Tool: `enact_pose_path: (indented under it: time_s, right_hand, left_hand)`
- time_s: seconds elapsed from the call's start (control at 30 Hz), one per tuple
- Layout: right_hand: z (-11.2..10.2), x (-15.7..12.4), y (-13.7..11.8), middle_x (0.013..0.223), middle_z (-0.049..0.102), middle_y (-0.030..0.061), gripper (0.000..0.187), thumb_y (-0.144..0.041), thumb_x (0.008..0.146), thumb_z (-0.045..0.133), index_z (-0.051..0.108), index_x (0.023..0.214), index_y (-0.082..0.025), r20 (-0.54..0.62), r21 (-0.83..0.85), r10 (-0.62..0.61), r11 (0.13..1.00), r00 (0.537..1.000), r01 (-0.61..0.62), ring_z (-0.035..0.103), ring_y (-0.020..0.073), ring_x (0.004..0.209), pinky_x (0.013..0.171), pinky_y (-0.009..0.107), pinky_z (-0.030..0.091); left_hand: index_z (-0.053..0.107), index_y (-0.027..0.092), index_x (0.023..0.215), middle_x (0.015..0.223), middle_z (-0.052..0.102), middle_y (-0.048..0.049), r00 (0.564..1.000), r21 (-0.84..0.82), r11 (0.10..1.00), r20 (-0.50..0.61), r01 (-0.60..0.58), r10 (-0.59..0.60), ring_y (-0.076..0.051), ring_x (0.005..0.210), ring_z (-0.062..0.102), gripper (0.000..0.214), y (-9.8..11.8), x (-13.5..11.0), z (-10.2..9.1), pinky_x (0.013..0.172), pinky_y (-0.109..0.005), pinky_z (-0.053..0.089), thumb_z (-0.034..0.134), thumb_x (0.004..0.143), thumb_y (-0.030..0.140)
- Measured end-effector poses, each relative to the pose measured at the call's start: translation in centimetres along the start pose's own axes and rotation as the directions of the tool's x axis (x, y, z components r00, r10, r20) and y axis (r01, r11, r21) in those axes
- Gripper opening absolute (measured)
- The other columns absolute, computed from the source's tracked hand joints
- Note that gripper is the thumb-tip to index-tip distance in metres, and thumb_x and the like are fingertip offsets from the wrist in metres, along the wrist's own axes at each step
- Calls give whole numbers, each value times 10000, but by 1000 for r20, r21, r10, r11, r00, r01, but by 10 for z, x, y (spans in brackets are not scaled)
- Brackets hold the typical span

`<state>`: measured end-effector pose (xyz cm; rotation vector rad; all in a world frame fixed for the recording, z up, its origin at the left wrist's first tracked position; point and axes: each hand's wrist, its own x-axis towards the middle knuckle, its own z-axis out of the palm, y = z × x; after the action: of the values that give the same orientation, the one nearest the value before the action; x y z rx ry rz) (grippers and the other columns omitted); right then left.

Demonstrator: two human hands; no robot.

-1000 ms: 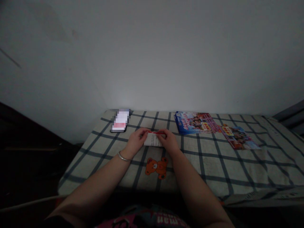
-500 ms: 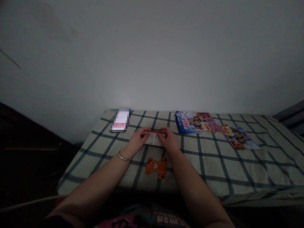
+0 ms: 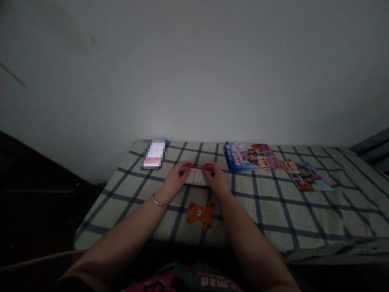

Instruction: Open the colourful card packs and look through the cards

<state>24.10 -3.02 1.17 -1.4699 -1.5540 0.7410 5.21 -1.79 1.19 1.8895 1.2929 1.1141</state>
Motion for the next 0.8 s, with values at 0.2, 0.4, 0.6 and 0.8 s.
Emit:
enact_pose_path:
  time_s: [0.2, 0.4, 0.6, 0.8]
  right_hand:
    - [1, 1, 5, 821, 650, 20, 329, -360, 783, 547, 597, 1075, -218, -15, 7, -39, 999, 999, 39, 545, 163, 635, 584, 283, 437]
    - [-1, -2, 0, 750, 635, 0, 311, -389, 808, 534, 627, 1062, -236, -8, -66, -44, 997, 999, 43, 525, 161, 600, 579, 284, 433]
    - [1, -2, -1, 802, 661, 16, 292, -394, 823, 524, 652, 1033, -237, -9, -63, -54, 997, 998, 53, 568, 173, 660, 628, 301, 458]
    - [1, -2, 0, 820, 673, 18, 275, -405, 822, 535, 651, 1009, -240, -35, -42, -35, 999, 999, 34, 587, 179, 683, 629, 301, 465]
  left_hand:
    - [550, 204, 1115, 1035, 674, -35, 1000, -58, 998, -28, -7, 5, -168, 942, 654, 243, -1, 1, 1, 833, -298, 512, 516, 876, 188]
    - [581, 191, 1078, 906, 687, -31, 1000, -27, 999, -5, 21, -21, -167, 811, 657, 204, -2, 0, 1, 710, -282, 519, 486, 905, 243]
    - [603, 199, 1039, 988, 686, -40, 1000, 15, 1000, -10, -26, 26, -174, 904, 646, 187, 0, 0, 0, 796, -299, 512, 472, 907, 215]
    - [583, 200, 1067, 917, 697, -38, 1000, 3, 1000, -26, 13, -13, -173, 835, 662, 196, -1, -1, 0, 723, -283, 511, 491, 912, 279]
